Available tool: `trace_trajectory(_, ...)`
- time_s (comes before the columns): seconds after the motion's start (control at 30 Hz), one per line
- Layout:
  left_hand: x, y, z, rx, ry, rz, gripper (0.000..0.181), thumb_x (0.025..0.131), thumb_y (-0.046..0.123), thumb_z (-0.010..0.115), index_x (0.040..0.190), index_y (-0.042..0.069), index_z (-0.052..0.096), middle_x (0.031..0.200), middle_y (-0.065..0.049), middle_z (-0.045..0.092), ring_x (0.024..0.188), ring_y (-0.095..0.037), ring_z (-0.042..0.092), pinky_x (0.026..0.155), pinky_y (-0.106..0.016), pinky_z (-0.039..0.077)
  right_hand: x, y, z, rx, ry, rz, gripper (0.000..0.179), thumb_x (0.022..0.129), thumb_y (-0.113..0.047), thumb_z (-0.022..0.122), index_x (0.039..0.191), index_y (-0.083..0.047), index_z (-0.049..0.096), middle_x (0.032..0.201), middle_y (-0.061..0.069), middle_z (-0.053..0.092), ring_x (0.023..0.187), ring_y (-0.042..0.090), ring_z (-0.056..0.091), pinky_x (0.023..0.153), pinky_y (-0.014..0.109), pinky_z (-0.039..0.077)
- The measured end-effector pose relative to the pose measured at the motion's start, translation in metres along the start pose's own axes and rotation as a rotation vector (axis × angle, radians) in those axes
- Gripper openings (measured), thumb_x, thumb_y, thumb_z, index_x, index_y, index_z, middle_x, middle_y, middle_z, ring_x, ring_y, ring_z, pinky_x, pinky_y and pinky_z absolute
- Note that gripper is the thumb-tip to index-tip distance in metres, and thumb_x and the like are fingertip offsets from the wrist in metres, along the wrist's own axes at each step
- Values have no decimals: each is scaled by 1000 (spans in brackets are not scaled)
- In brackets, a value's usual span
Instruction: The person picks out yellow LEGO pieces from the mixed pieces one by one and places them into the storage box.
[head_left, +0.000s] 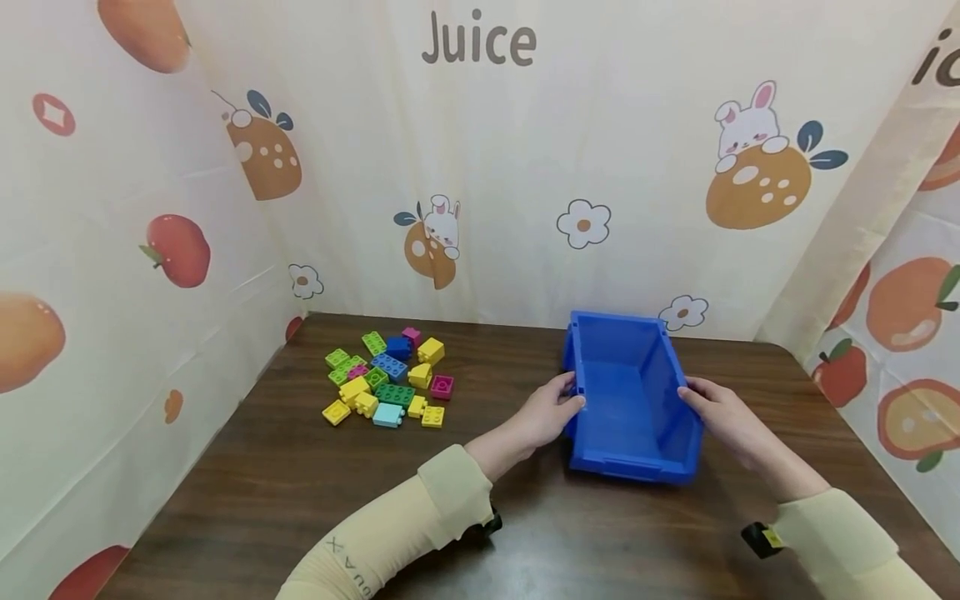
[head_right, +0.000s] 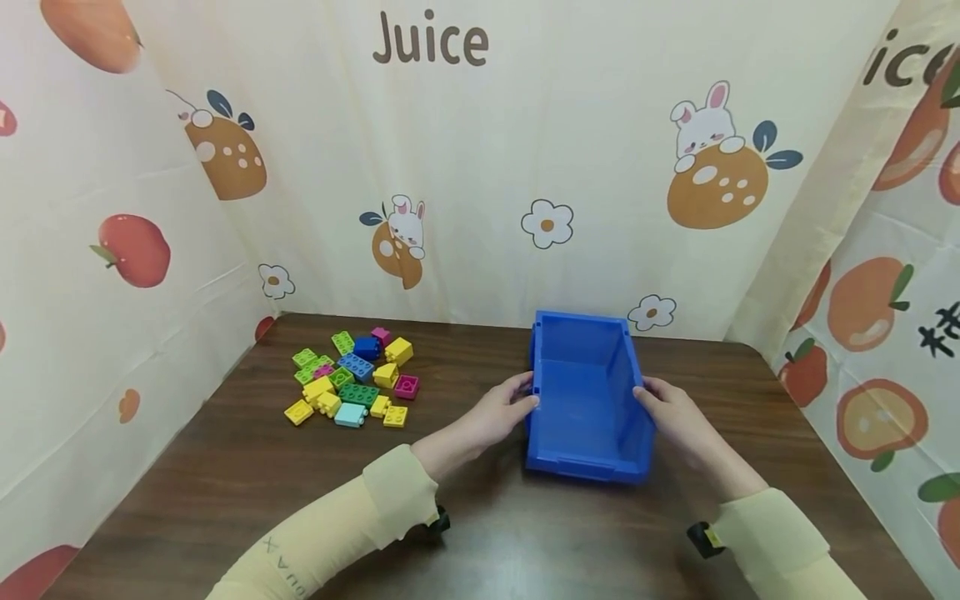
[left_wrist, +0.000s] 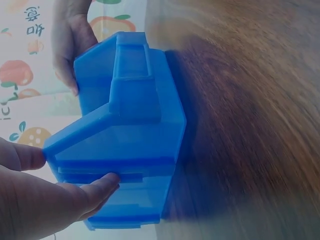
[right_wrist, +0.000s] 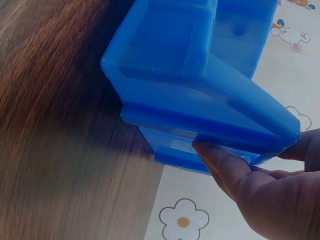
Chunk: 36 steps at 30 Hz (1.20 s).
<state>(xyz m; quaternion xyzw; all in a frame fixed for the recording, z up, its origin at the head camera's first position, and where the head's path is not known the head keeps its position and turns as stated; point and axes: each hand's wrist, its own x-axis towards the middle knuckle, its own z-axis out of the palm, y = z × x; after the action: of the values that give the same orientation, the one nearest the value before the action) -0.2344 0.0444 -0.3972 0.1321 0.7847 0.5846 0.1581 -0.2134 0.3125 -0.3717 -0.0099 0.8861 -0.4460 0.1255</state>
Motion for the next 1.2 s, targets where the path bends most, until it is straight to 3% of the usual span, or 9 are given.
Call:
trace_trajectory(0.57,-11,-8,-24,39,-10,41,51,100,23,47,145,5,33,140,-16,47,125,-26,50,102,-42,43,8,-8,17,2,10,-43,71,101,-43,33,145,10,18,141,36,32,122,51,43,91,56,46)
trace_trajectory(1.2,-29,-15,-47,39,-24,23,54,100,30,45,147,9,29,141,-14,47,128,-27,47,103,-45,41,13,-20,36,6,15,-91,70,100,-44,36,145,7,22,143,33,34,125,48,42,95,56,43)
